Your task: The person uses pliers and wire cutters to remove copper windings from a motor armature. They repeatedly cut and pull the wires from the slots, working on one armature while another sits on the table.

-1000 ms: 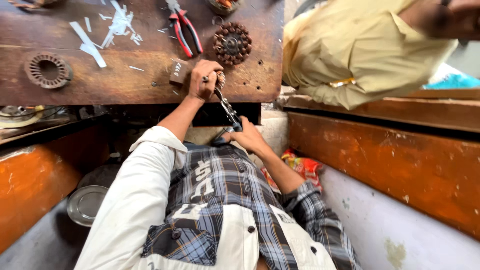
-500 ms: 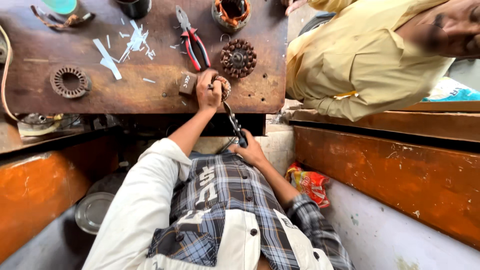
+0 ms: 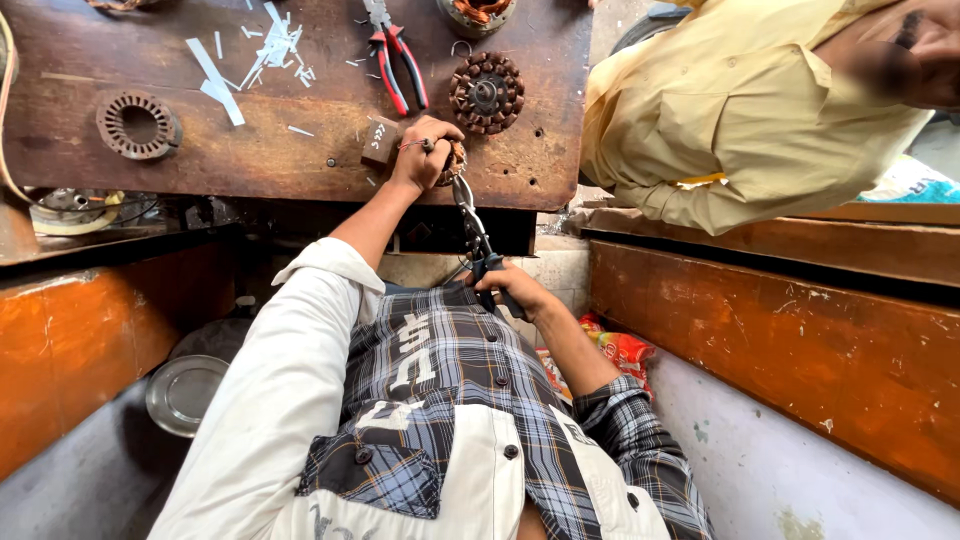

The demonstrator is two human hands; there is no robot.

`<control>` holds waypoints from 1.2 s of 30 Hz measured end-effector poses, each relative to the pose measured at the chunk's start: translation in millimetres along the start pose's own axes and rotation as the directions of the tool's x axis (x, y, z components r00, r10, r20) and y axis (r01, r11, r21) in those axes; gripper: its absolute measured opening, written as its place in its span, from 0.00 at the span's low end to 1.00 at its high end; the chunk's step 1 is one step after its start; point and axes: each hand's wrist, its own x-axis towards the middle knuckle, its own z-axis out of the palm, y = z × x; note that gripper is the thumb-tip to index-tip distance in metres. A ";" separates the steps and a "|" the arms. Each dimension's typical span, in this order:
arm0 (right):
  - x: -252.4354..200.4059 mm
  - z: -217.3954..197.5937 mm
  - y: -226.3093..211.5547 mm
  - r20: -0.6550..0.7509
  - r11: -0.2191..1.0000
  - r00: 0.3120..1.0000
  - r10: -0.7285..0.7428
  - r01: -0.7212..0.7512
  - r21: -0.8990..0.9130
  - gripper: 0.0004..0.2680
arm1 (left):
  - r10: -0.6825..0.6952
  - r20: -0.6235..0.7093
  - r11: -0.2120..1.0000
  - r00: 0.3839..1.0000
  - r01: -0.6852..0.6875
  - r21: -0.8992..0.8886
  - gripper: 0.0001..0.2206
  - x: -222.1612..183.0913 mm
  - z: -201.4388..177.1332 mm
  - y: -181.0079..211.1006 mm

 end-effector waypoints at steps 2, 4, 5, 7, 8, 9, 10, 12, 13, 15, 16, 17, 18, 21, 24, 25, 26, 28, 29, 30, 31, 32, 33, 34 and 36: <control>-1.9 2.8 -9.6 -0.015 0.997 0.999 0.039 -0.038 0.062 0.15 | -0.008 -0.001 1.000 1.000 0.008 -0.023 0.13 2.3 -1.5 0.4; -3.8 4.3 -14.0 0.007 0.998 0.999 0.053 -0.053 0.023 0.12 | -0.016 0.011 1.000 1.000 0.016 -0.007 0.13 1.0 -3.8 -0.2; -4.9 3.2 -15.1 0.017 0.998 0.998 0.059 -0.059 0.006 0.12 | -0.020 0.020 1.000 1.000 0.020 0.001 0.14 0.1 -3.5 -0.4; -5.5 -1.9 -17.5 -0.017 0.995 0.995 0.101 -0.101 -0.009 0.12 | -0.013 0.019 1.000 1.000 0.013 -0.003 0.13 -0.3 -1.6 -1.3; -4.4 -5.7 -19.7 -0.036 0.992 0.992 0.121 -0.122 -0.015 0.12 | -0.010 0.019 1.000 1.000 0.010 -0.007 0.13 0.5 -0.7 -2.3; -1.8 -9.0 -22.1 -0.033 0.991 0.990 0.135 -0.136 -0.014 0.13 | 0.002 0.022 1.000 1.000 -0.002 -0.008 0.13 1.7 -0.7 -3.5; 2.1 -12.4 -25.2 -0.031 0.989 0.988 0.150 -0.150 -0.014 0.14 | 0.014 0.024 1.000 1.000 -0.013 -0.010 0.13 3.4 -1.5 -5.4; 11.4 -12.7 -25.5 -0.012 0.988 0.990 0.143 -0.143 -0.054 0.16 | 0.024 0.036 1.000 0.999 -0.024 -0.004 0.13 3.5 -5.5 -9.9; 13.4 -11.2 -20.8 -0.001 0.988 0.992 0.124 -0.124 -0.091 0.16 | 0.022 0.049 1.000 0.999 -0.022 -0.002 0.12 0.7 -4.9 -11.7; 13.7 -9.4 -11.3 -0.109 0.913 0.983 -0.150 0.096 -0.396 0.19 | 0.000 0.062 1.000 0.998 0.002 -0.027 0.12 -0.6 -1.0 -13.3; 12.4 -6.2 -5.0 -0.144 0.723 0.898 -0.417 0.232 -0.651 0.22 | -0.020 0.062 0.998 0.998 0.023 -0.055 0.13 1.2 2.0 -12.7; 13.9 -5.2 -3.7 -0.075 0.434 0.753 -0.654 0.292 -0.852 0.24 | -0.037 0.053 0.996 0.998 0.041 -0.077 0.13 5.7 1.8 -12.4; 15.6 -7.4 -4.5 -0.128 0.558 0.818 -0.561 0.260 -0.788 0.25 | -0.007 0.071 0.996 0.997 0.013 -0.088 0.13 9.9 2.1 -11.8; 32.1 -10.6 -1.3 -0.106 0.866 0.969 -0.223 0.147 -0.477 0.22 | 0.014 0.083 0.994 0.996 -0.005 -0.105 0.12 2.1 -10.8 -14.0; 30.0 -21.6 21.1 0.000 0.991 0.999 -0.040 0.040 -0.129 0.13 | 0.026 0.096 0.987 0.995 -0.010 -0.160 0.11 -12.0 3.4 -8.2; 38.9 -26.7 14.6 -0.013 0.986 0.997 -0.070 0.068 -0.152 0.13 | 0.089 0.066 0.986 0.994 -0.079 -0.144 0.10 2.9 3.2 -8.9; 48.6 -29.5 7.5 -0.026 0.980 0.995 -0.101 0.095 -0.176 0.13 | 0.152 0.036 0.981 0.988 -0.146 -0.126 0.10 16.9 1.4 -9.5; 54.5 -23.3 17.1 -0.164 0.977 0.985 -0.061 0.025 -0.210 0.12 | 0.172 0.023 0.979 0.985 -0.168 -0.116 0.10 9.4 -2.6 -10.6; 52.1 -18.0 28.0 -0.235 0.976 0.971 -0.036 -0.017 -0.217 0.12 | 0.176 0.023 0.979 0.984 -0.172 -0.114 0.10 0.2 -1.8 -10.2; 47.5 -13.0 38.2 -0.240 0.957 0.968 -0.077 0.004 -0.291 0.11 | 0.051 0.047 0.985 0.998 -0.042 -0.170 0.10 -9.7 0.0 -8.6; 50.2 -12.0 35.7 -0.245 0.930 0.959 -0.144 0.047 -0.364 0.10 | -0.047 0.081 0.974 0.996 0.064 -0.219 0.11 -4.2 -0.1 -8.5; 52.2 -11.3 31.7 -0.245 0.896 0.946 -0.211 0.087 -0.436 0.10 | -0.142 0.121 0.949 0.982 0.170 -0.264 0.12 2.0 -0.6 -7.8; 52.9 -9.0 30.1 -0.274 0.865 0.928 -0.253 0.091 -0.493 0.10 | -0.068 0.093 0.973 0.993 0.087 -0.216 0.12 4.1 -1.4 -7.3; 54.4 -6.6 28.2 -0.299 0.831 0.907 -0.297 0.091 -0.549 0.10 | 0.008 0.070 0.986 0.998 0.004 -0.165 0.12 6.0 -2.7 -7.3; 53.9 3.6 33.2 -0.336 0.771 0.864 -0.375 0.090 -0.630 0.11 | 0.096 0.052 0.992 0.994 -0.091 -0.092 0.12 0.1 -5.8 -7.0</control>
